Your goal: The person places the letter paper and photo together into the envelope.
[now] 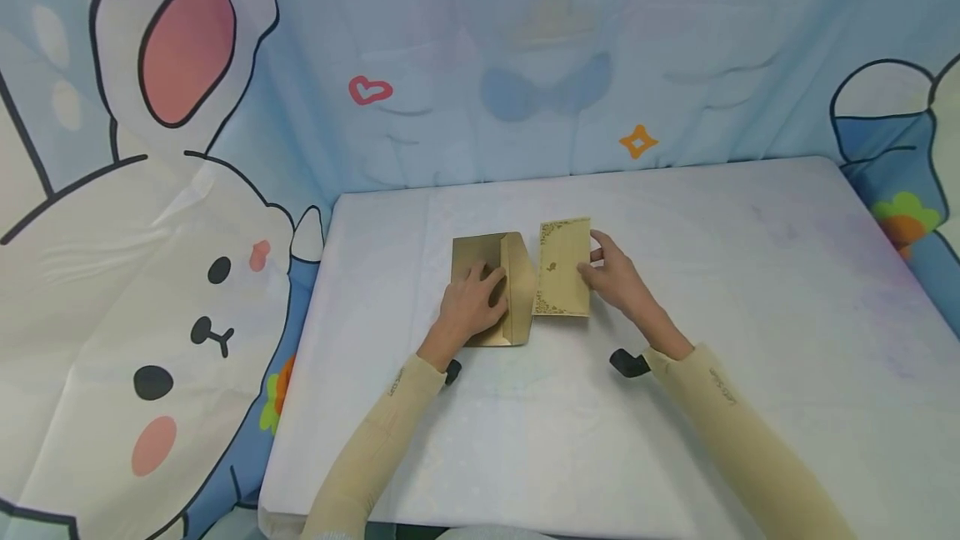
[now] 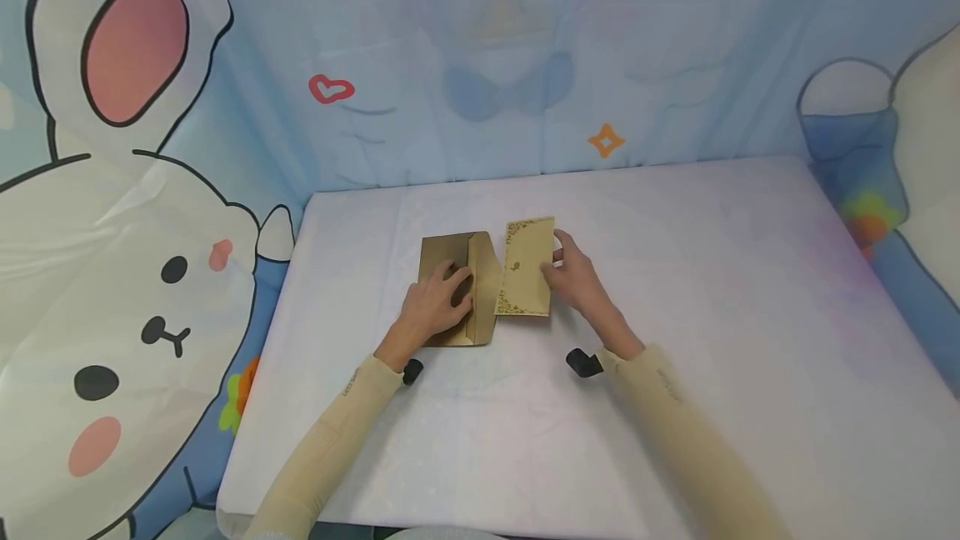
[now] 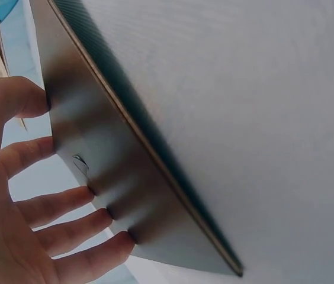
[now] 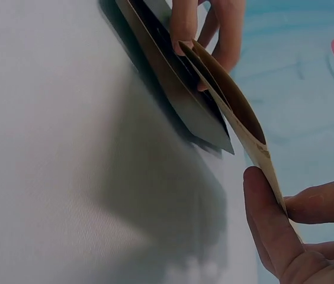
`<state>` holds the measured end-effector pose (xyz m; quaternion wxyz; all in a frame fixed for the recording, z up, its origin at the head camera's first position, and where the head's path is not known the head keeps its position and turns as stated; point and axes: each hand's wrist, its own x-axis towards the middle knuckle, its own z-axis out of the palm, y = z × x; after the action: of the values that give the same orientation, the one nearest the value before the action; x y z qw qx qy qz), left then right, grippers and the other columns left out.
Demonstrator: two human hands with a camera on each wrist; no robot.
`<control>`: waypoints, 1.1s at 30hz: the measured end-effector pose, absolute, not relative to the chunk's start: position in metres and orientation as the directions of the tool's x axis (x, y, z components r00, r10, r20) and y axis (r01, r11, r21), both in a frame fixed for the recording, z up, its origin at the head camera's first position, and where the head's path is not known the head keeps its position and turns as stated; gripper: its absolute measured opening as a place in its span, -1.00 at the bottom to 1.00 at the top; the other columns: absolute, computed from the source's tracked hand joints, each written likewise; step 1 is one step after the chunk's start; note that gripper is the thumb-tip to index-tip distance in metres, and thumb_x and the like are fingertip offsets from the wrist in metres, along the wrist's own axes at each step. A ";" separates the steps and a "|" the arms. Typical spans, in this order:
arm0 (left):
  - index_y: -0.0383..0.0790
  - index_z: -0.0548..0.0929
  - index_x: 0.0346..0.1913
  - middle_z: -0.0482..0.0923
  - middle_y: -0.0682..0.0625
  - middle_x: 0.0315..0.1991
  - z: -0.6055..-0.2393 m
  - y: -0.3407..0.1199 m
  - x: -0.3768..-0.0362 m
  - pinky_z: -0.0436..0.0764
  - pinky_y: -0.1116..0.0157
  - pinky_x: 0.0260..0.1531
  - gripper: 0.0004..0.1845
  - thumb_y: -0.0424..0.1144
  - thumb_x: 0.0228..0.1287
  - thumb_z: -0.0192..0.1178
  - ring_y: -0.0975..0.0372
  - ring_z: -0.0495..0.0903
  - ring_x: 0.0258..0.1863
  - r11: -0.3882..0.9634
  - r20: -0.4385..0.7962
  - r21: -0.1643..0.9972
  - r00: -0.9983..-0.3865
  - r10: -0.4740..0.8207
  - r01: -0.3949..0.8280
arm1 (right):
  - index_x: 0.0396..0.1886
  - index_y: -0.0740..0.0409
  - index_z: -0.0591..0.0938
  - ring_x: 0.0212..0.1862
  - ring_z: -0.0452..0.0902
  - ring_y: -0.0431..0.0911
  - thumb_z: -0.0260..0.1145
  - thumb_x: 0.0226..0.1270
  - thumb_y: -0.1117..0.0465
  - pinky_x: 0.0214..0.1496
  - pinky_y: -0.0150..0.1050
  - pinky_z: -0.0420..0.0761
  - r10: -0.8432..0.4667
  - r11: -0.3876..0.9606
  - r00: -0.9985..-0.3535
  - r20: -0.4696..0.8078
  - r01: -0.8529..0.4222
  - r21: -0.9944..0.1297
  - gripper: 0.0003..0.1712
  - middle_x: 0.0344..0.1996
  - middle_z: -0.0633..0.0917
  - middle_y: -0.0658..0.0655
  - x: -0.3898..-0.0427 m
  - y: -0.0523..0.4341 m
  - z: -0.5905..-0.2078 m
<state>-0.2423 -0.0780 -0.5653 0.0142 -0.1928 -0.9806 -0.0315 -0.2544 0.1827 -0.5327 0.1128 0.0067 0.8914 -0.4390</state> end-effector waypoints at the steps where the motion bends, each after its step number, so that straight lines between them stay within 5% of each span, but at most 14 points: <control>1: 0.09 0.44 0.43 0.41 -0.15 0.37 -0.565 -0.078 -0.242 0.72 0.11 -0.20 -0.48 0.05 0.46 0.05 -0.01 0.60 0.18 0.923 0.041 0.055 -0.925 0.378 0.380 | 0.63 0.22 -0.10 0.09 0.60 0.18 0.08 0.55 0.22 -0.07 -0.12 0.59 -0.089 0.609 -0.974 -0.210 0.114 -0.785 -0.17 0.24 0.45 0.42 -0.255 0.180 -0.533; 33: 0.07 0.46 0.41 0.42 -0.16 0.35 -0.569 -0.080 -0.243 0.71 0.11 -0.25 -0.50 0.04 0.47 0.05 0.00 0.61 0.15 0.914 0.072 0.065 -0.916 0.396 0.400 | 0.62 0.28 -0.06 0.08 0.55 0.18 0.08 0.52 0.19 0.11 0.04 0.58 -0.145 0.636 -0.954 -0.261 0.112 -0.763 -0.17 0.24 0.46 0.42 -0.270 0.143 -0.547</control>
<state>-0.2430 -0.0800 -0.5694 0.0286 -0.2034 -0.9779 -0.0393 -0.2702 0.1433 -0.5469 0.1507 -0.0093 0.8919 -0.4263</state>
